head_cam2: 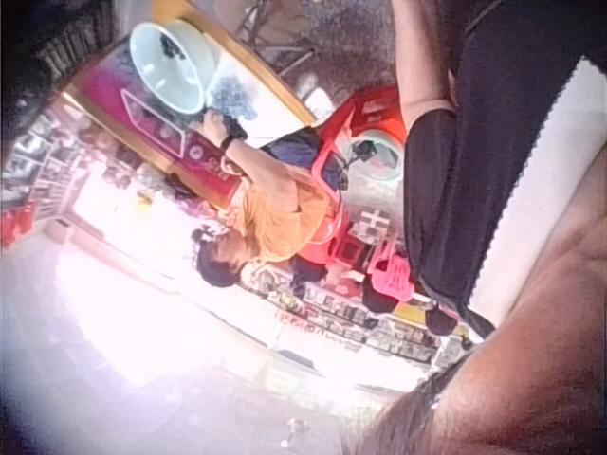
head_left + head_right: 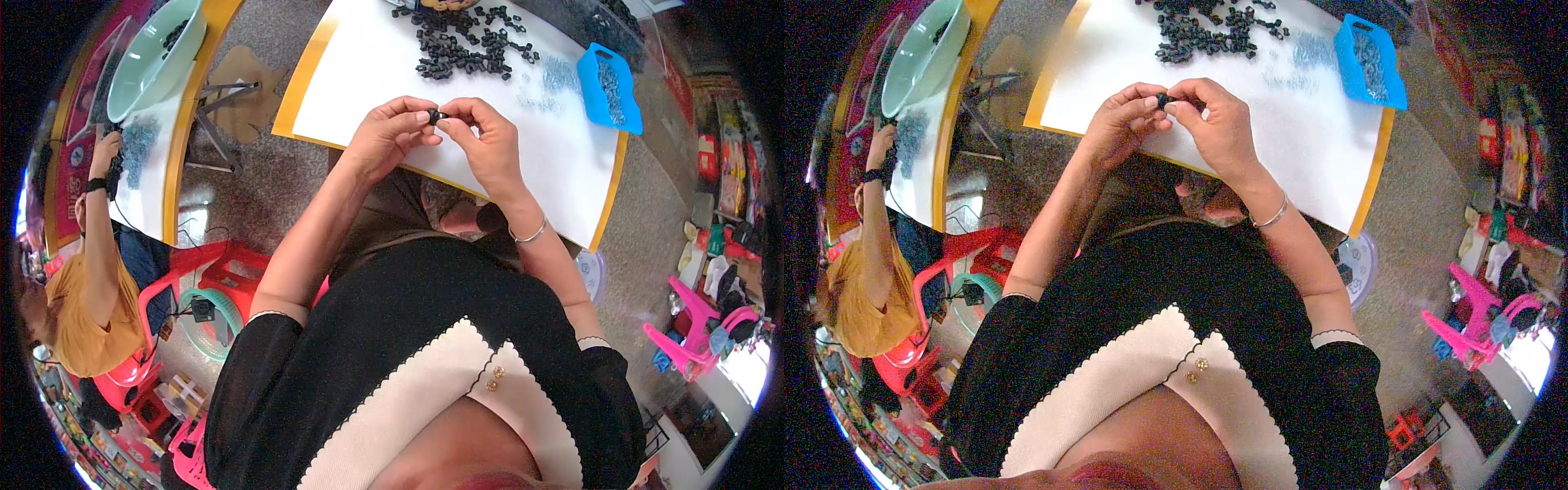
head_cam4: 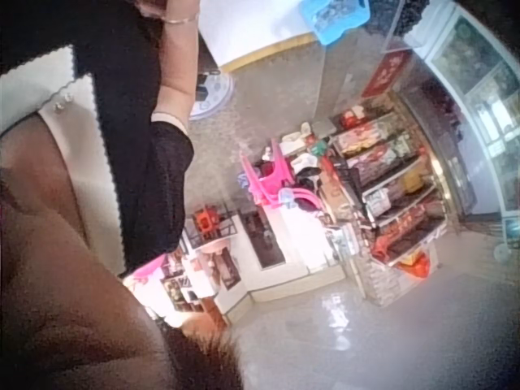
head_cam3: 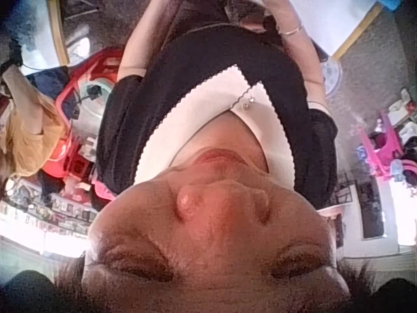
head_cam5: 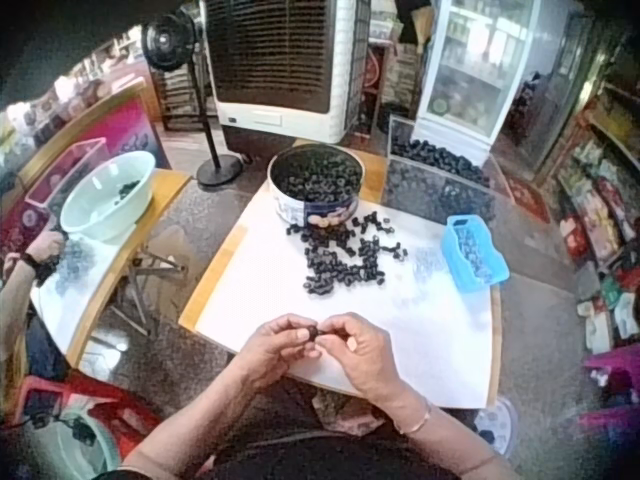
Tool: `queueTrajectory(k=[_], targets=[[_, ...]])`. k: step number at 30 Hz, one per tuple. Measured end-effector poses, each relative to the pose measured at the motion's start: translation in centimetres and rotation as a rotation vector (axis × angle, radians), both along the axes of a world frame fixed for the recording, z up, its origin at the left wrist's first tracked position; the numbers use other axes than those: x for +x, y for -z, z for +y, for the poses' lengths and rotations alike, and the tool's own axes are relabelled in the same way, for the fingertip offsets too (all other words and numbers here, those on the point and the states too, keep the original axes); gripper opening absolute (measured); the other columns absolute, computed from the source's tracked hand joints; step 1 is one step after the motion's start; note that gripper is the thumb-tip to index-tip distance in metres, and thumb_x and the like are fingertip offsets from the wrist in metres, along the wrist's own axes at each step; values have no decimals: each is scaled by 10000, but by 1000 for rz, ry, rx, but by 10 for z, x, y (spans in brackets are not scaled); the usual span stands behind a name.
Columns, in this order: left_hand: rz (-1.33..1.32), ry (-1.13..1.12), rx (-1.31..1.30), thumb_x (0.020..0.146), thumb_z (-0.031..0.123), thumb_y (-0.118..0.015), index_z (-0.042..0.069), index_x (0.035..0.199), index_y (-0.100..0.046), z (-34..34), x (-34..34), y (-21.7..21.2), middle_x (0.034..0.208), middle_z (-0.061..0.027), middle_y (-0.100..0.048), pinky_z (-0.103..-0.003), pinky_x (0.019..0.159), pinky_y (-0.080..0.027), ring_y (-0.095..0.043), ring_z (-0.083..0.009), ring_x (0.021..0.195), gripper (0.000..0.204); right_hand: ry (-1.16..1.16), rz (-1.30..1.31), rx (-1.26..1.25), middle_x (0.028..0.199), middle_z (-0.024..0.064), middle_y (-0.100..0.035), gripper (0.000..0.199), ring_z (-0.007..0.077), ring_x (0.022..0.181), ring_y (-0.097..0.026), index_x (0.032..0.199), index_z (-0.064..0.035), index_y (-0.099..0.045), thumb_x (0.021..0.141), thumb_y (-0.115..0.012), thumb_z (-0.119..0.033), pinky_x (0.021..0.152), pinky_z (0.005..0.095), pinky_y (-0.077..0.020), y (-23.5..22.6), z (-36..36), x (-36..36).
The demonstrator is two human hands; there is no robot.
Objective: Manually assembling small black plastic components by inserting metal pins and connecting pieces.
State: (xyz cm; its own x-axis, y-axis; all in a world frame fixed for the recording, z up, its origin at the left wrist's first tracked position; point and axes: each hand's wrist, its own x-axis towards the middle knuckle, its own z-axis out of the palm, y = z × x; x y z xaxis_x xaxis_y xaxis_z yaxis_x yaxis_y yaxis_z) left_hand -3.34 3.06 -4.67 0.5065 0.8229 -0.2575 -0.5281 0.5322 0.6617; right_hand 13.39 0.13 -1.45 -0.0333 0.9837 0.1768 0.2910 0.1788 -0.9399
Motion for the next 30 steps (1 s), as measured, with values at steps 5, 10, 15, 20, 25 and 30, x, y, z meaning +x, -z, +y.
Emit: queueTrajectory(k=[5,10,15,20,25,30], targets=[[-6,5,-8,855,38,-574,-41,1031,-566,0,0,1,868,-80,-581,-289,745,-562,-603,-144,754,193,7,-47,70,811,66,-628,136,143,710,-586,901,-21,-630,775,-649,-67,634,266,-467,0,0,-1],[-13,-30,27,857,41,-580,-35,1035,-567,1,4,8,887,-84,-592,-286,746,-561,-613,-160,766,194,-11,-192,228,782,91,-599,109,212,719,-583,873,-14,-612,771,-624,-48,634,308,-472,2,2,-1],[32,-36,98,857,58,-595,-41,1039,-565,-2,5,12,934,-101,-603,-284,745,-543,-620,-173,795,209,-76,-267,272,780,108,-595,89,260,745,-571,850,-10,-598,767,-600,-44,664,344,-473,0,5,2],[158,-23,132,861,97,-610,-35,1038,-576,-3,10,2,933,-99,-615,-276,739,-528,-618,-162,801,224,-14,-281,282,784,110,-584,87,260,745,-567,843,-6,-590,766,-593,-48,669,348,-473,5,2,-5],[342,69,187,873,112,-599,-50,1045,-585,-4,7,-3,925,-101,-629,-260,722,-524,-617,-156,808,237,-88,-104,68,841,100,-571,141,206,760,-579,907,-6,-603,772,-585,-41,680,306,-480,4,-2,0],[256,-11,99,890,105,-570,-75,1086,-570,-6,13,-6,937,-120,-632,-252,701,-517,-612,-151,792,267,-153,115,-81,894,91,-561,225,166,787,-586,1006,-12,-615,787,-579,-49,703,273,-483,7,-5,6]])
